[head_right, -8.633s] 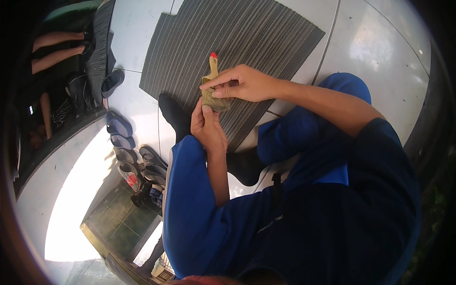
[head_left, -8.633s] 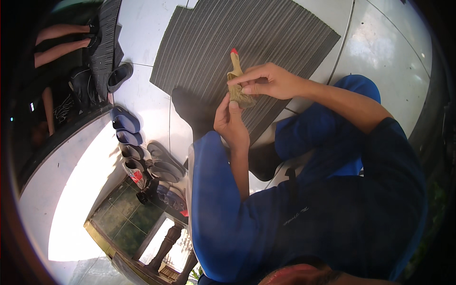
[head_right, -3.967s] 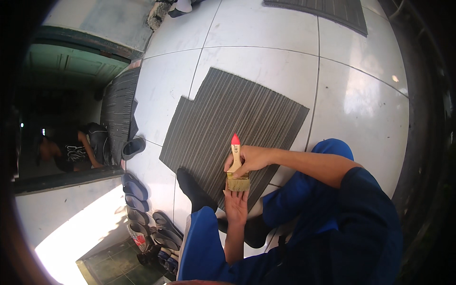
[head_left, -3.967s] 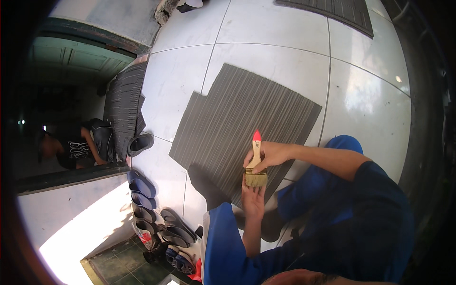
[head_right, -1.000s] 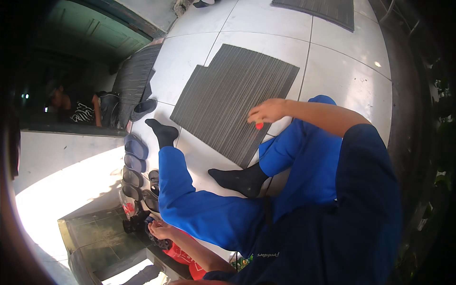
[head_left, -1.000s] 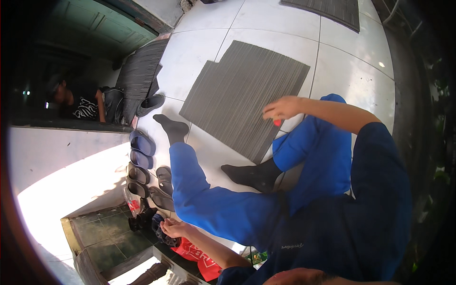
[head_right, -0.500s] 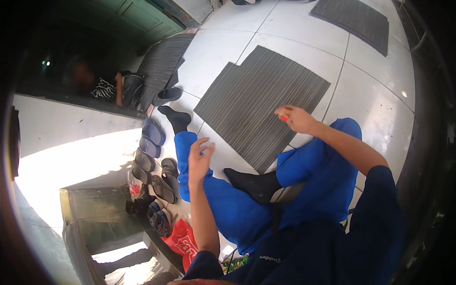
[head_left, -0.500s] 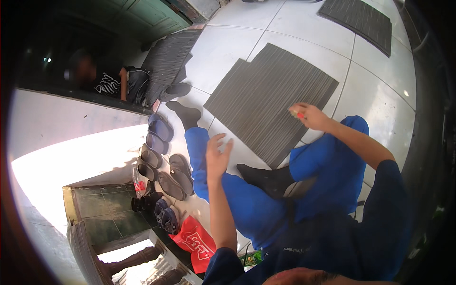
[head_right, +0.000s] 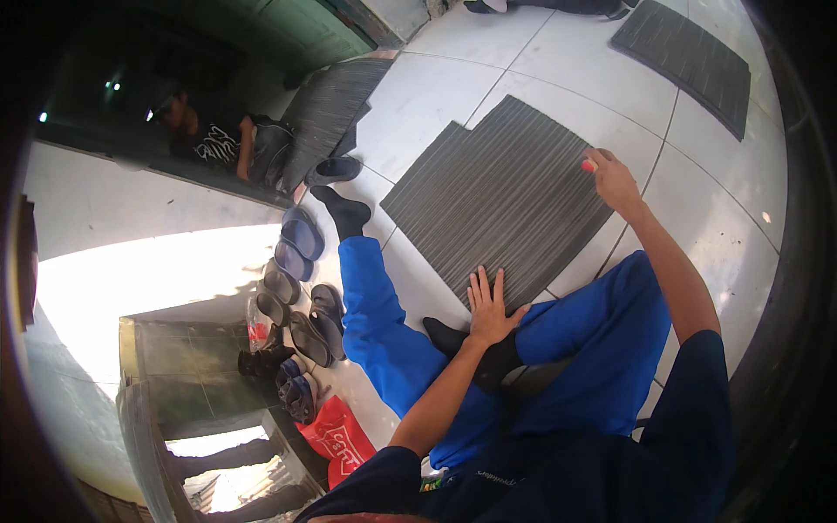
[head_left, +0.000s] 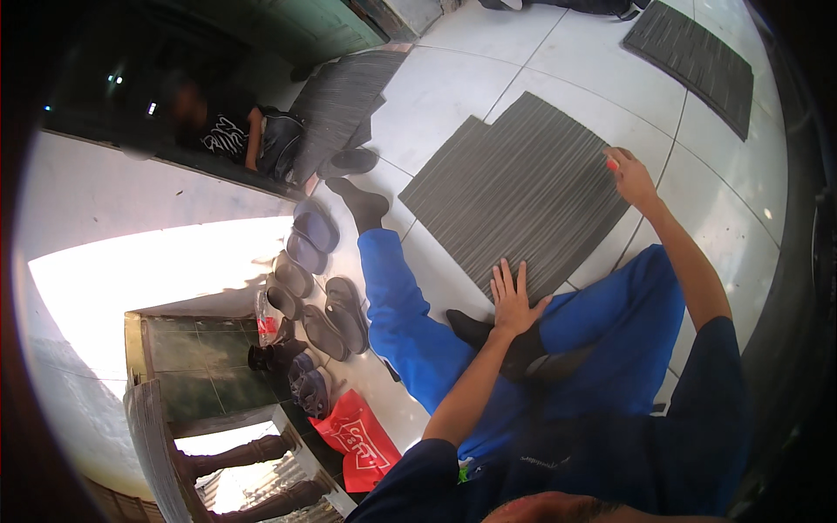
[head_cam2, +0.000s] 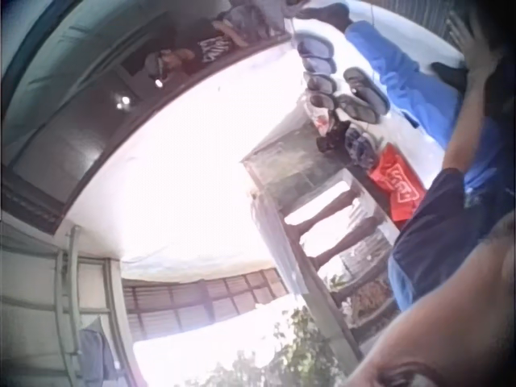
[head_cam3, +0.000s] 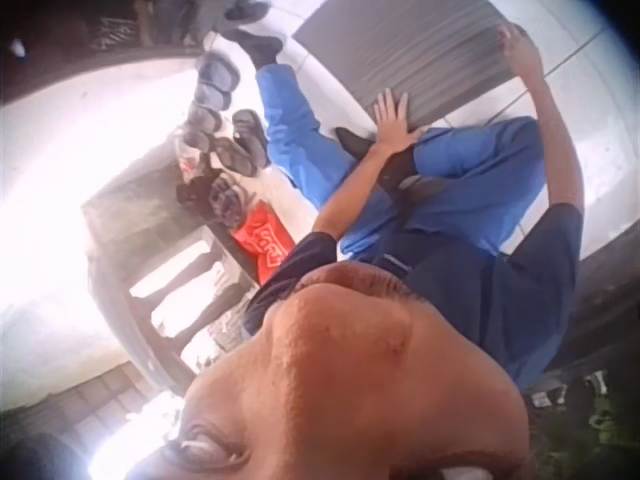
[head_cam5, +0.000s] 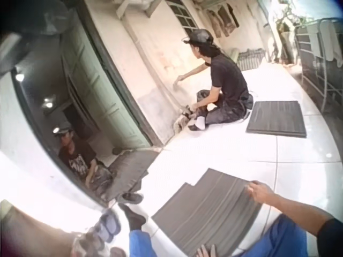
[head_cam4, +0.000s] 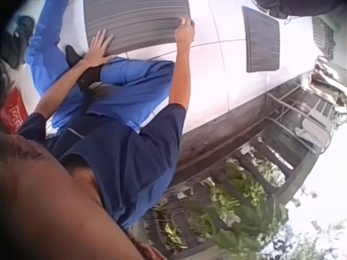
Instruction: The person uses a paintbrush to spread a liquid substance across the surface of a grey rectangular tile.
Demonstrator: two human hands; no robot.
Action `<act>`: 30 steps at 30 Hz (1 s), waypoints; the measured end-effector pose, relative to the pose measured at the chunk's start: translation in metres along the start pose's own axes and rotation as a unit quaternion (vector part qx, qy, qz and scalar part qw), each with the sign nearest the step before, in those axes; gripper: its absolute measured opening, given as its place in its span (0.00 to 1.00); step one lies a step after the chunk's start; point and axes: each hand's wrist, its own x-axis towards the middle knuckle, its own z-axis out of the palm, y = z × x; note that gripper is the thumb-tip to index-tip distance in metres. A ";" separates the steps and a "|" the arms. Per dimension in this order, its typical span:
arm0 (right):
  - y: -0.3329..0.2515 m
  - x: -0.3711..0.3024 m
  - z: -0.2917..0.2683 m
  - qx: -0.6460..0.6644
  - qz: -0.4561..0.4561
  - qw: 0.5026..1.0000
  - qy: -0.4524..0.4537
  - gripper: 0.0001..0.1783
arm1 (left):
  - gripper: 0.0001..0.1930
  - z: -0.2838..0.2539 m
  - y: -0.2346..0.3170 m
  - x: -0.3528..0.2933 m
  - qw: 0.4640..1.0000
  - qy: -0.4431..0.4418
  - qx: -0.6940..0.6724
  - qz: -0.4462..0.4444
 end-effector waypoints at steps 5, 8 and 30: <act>-0.113 -0.084 0.069 0.114 -0.172 0.950 -0.234 0.27 | 0.61 -0.002 0.005 0.001 0.999 -0.015 0.039 -0.005; -0.110 -0.085 0.078 0.050 -0.257 0.932 -0.252 0.27 | 0.61 -0.007 0.000 -0.002 0.997 -0.028 0.070 0.010; -0.065 -0.037 0.066 0.120 -0.152 0.967 -0.164 0.31 | 0.54 -0.022 0.016 -0.007 1.000 0.009 0.023 0.004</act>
